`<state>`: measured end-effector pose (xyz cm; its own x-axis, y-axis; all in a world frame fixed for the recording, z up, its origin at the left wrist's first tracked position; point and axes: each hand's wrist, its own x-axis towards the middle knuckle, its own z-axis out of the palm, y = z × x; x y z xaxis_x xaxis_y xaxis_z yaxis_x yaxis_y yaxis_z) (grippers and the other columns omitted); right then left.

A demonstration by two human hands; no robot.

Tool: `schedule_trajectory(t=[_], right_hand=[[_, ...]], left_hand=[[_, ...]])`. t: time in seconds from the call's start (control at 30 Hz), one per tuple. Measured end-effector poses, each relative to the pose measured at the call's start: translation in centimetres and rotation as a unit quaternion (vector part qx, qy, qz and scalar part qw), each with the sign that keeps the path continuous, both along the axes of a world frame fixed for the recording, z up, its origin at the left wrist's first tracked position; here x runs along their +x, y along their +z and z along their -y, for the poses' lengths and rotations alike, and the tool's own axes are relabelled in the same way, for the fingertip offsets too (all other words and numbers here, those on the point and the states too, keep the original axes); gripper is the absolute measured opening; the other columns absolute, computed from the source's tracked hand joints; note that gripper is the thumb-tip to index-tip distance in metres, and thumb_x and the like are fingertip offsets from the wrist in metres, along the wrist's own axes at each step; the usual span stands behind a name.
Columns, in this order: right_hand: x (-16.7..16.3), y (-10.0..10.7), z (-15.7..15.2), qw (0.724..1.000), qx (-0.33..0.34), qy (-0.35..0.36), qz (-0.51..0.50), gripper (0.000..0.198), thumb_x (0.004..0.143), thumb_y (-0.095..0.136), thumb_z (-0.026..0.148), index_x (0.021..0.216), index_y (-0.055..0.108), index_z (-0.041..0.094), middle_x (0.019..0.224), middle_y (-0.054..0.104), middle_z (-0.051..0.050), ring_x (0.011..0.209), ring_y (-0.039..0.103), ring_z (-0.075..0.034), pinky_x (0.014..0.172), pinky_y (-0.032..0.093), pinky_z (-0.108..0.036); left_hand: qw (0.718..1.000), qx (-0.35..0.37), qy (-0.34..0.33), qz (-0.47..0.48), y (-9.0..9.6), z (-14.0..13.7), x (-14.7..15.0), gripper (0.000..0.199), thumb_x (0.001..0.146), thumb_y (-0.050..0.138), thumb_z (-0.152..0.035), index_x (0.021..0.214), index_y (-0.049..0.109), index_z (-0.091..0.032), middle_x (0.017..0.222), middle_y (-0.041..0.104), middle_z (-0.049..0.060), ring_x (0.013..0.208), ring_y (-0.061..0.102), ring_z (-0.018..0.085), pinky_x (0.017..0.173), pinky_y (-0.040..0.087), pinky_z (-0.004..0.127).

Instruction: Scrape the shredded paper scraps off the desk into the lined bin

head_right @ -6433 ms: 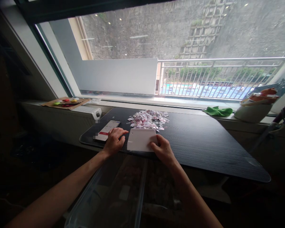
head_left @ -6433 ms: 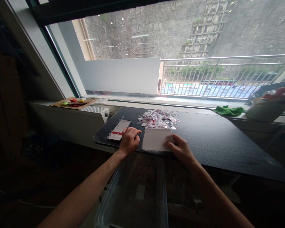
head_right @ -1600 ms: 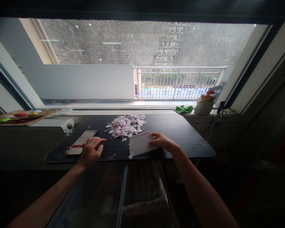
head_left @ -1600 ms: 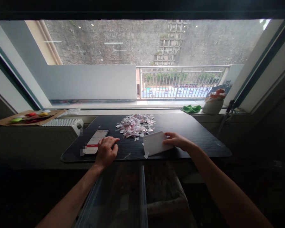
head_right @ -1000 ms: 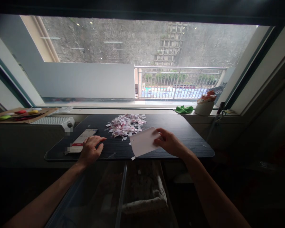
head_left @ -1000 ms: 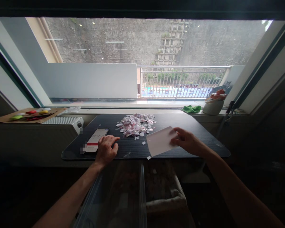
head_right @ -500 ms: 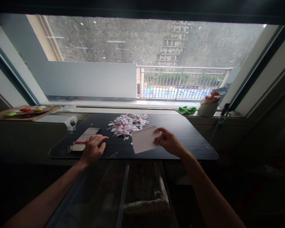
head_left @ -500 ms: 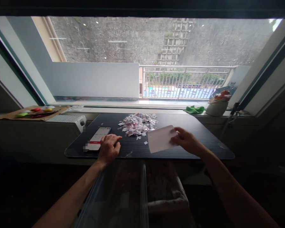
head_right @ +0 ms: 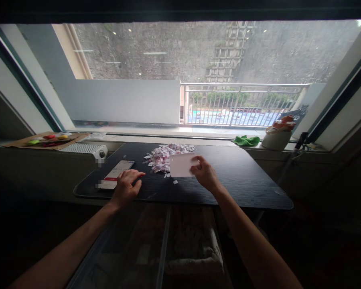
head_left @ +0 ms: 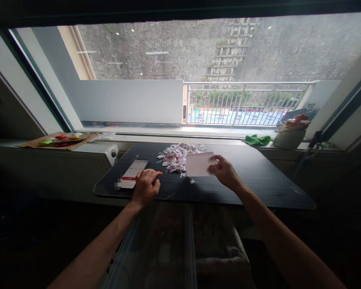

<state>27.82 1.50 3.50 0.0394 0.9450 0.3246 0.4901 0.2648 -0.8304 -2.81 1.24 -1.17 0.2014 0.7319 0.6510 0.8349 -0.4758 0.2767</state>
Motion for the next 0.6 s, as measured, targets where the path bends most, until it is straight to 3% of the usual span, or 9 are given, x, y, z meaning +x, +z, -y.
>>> schedule_trajectory(t=[0.3,0.47,0.6], right_hand=[[-1.5,0.9,0.3,0.998,0.020,-0.017,0.054,0.032,0.077,0.053,0.028,0.108,0.056,0.022,0.076,0.068,-0.002,0.067,0.062,-0.018,0.061,0.046,-0.029],[-1.4,2.5,1.8,0.986,0.025,-0.074,0.147,0.032,0.075,0.054,0.025,0.107,0.059,0.022,0.074,0.068,-0.002,0.066,0.059,-0.018,0.061,0.042,-0.029],[-1.9,3.2,2.3,0.990,0.042,-0.050,0.123,0.030,0.076,0.054,0.026,0.106,0.059,0.023,0.073,0.069,-0.001,0.064,0.059,-0.017,0.061,0.042,-0.029]], left_hand=[[1.000,0.000,-0.003,0.004,0.1,0.1,0.1,0.026,0.079,0.045,-0.019,0.095,0.066,-0.022,0.095,0.066,0.006,0.101,0.056,0.025,0.103,0.031,0.047],[1.000,-0.004,-0.003,0.005,0.2,0.1,0.2,0.027,0.079,0.045,-0.019,0.095,0.066,-0.022,0.095,0.066,0.006,0.103,0.055,0.025,0.104,0.031,0.047],[1.000,-0.005,-0.002,0.008,0.2,0.2,0.3,0.027,0.079,0.045,-0.019,0.095,0.066,-0.022,0.095,0.066,0.006,0.102,0.055,0.025,0.104,0.030,0.048]])
